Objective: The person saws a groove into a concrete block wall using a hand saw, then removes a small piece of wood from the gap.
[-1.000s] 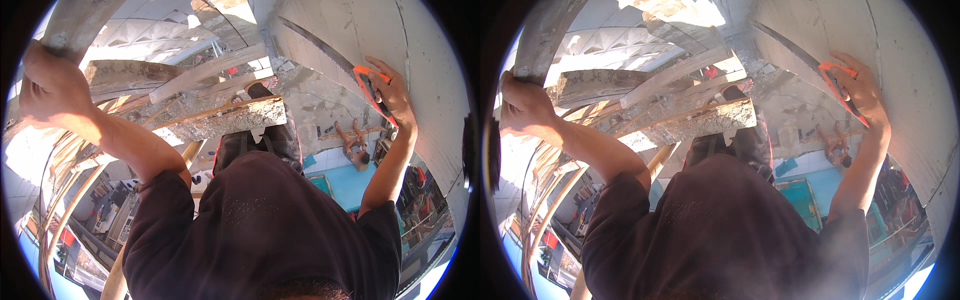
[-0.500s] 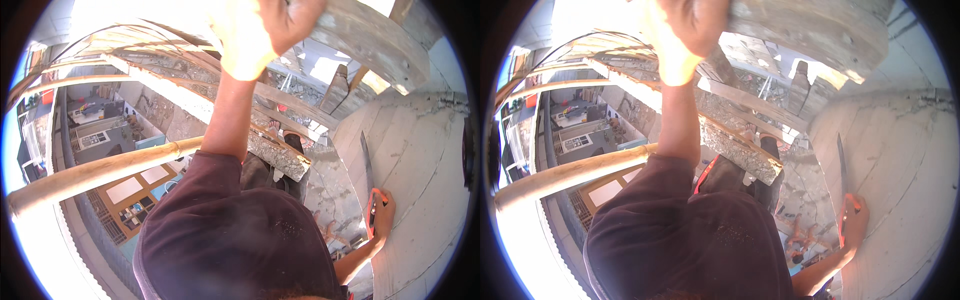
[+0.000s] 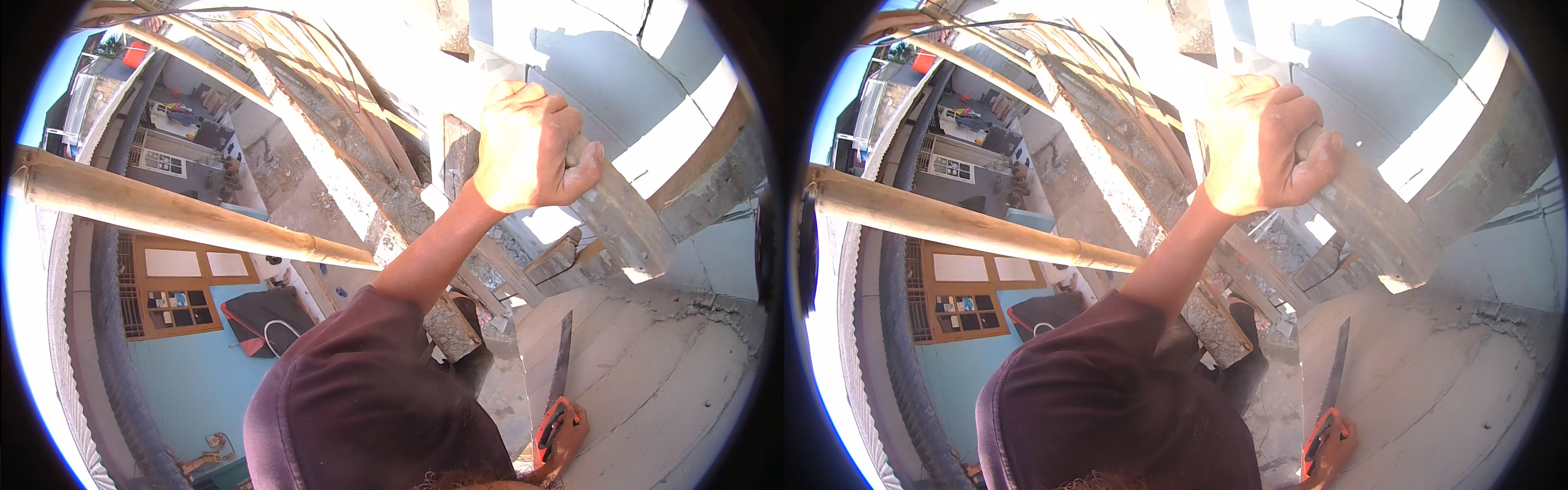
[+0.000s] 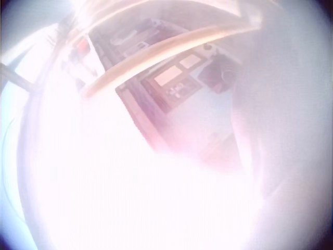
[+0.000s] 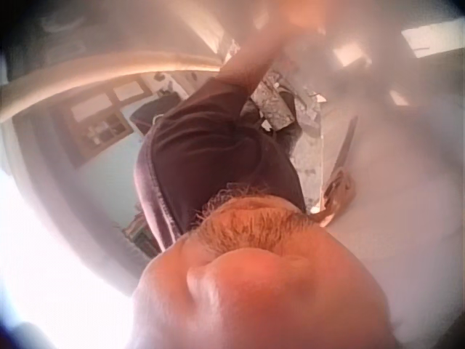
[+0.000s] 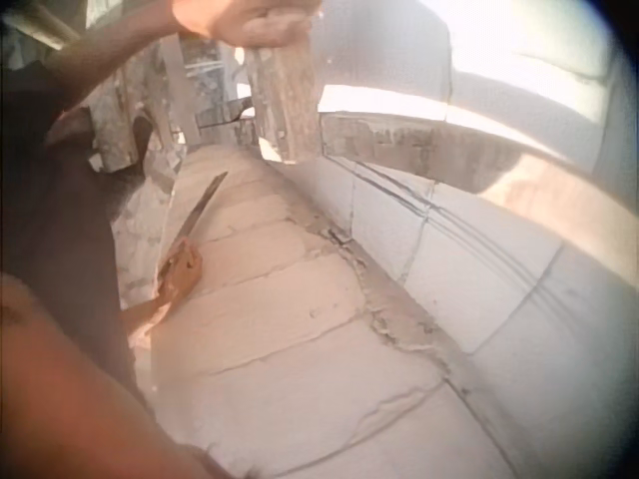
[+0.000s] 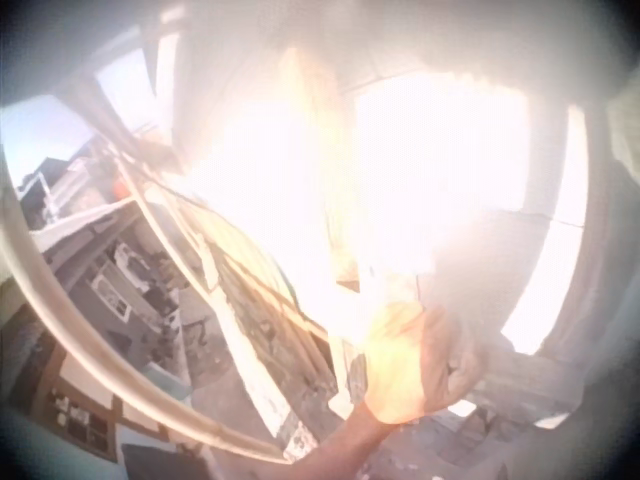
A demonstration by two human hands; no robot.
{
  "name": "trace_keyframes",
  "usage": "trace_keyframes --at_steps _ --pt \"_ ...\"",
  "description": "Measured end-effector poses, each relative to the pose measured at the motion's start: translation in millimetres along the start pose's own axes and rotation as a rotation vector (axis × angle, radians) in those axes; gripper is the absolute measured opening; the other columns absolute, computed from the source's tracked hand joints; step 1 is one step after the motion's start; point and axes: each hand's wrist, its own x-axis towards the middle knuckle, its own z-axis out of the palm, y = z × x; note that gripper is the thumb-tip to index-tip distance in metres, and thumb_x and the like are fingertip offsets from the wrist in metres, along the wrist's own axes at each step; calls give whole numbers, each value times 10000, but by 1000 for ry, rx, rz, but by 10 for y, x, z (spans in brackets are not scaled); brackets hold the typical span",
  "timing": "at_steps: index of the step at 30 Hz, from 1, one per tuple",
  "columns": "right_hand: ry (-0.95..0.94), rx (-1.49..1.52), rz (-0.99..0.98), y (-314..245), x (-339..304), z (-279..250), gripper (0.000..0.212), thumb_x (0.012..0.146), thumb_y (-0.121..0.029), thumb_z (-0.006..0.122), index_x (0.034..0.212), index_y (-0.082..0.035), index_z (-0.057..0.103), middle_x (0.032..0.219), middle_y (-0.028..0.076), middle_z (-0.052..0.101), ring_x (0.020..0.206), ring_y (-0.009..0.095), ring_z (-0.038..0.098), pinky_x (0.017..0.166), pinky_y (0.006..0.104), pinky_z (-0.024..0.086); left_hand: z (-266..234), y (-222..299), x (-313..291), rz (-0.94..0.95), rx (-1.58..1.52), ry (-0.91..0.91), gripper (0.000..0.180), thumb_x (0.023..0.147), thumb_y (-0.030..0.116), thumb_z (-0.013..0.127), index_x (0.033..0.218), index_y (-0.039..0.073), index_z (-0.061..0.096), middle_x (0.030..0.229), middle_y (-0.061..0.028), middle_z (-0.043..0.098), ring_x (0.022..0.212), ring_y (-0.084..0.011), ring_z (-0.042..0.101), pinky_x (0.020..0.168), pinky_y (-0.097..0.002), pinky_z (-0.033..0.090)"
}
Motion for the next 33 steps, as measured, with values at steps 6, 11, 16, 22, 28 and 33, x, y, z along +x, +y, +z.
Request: trace_keyframes --at_steps 6,11,16,22,28,33 --pt "29 163 5 327 164 -106 214 998 -197 602 1029 -2 685 683 9 573 580 90 512 552 259 403 96 58 -22 71 73 56 317 652 331 718 559 104 518 561 -57 398 561 -258 454 624 -400 372" --pt "-49 121 39 73 204 -100 264 1011 -208 577 1154 -12 683 731 1 576 681 93 530 647 263 416 10 -139 -65 179 73 -22 278 816 307 647 647 91 601 581 -62 487 527 -282 484 555 -398 407" --pt "-33 110 78 -97 49 -80 278 1024 -216 571 1210 -26 655 772 0 577 732 87 528 694 249 414 -17 -213 161 290 -105 -27 431 939 219 570 554 92 426 502 -61 383 430 -209 384 451 -368 329" --pt "14 116 162 -79 -26 -56 279 1019 -218 573 1216 -37 653 772 6 563 749 85 525 694 262 426 151 -112 159 360 -210 56 458 992 199 469 555 67 431 493 -47 389 417 -189 375 435 -359 302" --pt "1 82 125 -104 -26 -26 273 1025 -200 563 1220 -30 648 776 0 544 724 84 516 681 256 422 116 -159 50 220 -184 94 375 921 151 487 560 64 442 503 -55 412 433 -194 390 447 -358 322" --pt "18 18 121 -225 -73 14 278 1028 -202 560 1225 -25 646 760 -9 535 686 74 503 653 249 407 194 -178 25 96 -88 32 374 909 208 479 563 67 463 509 -67 425 450 -192 396 463 -361 337"
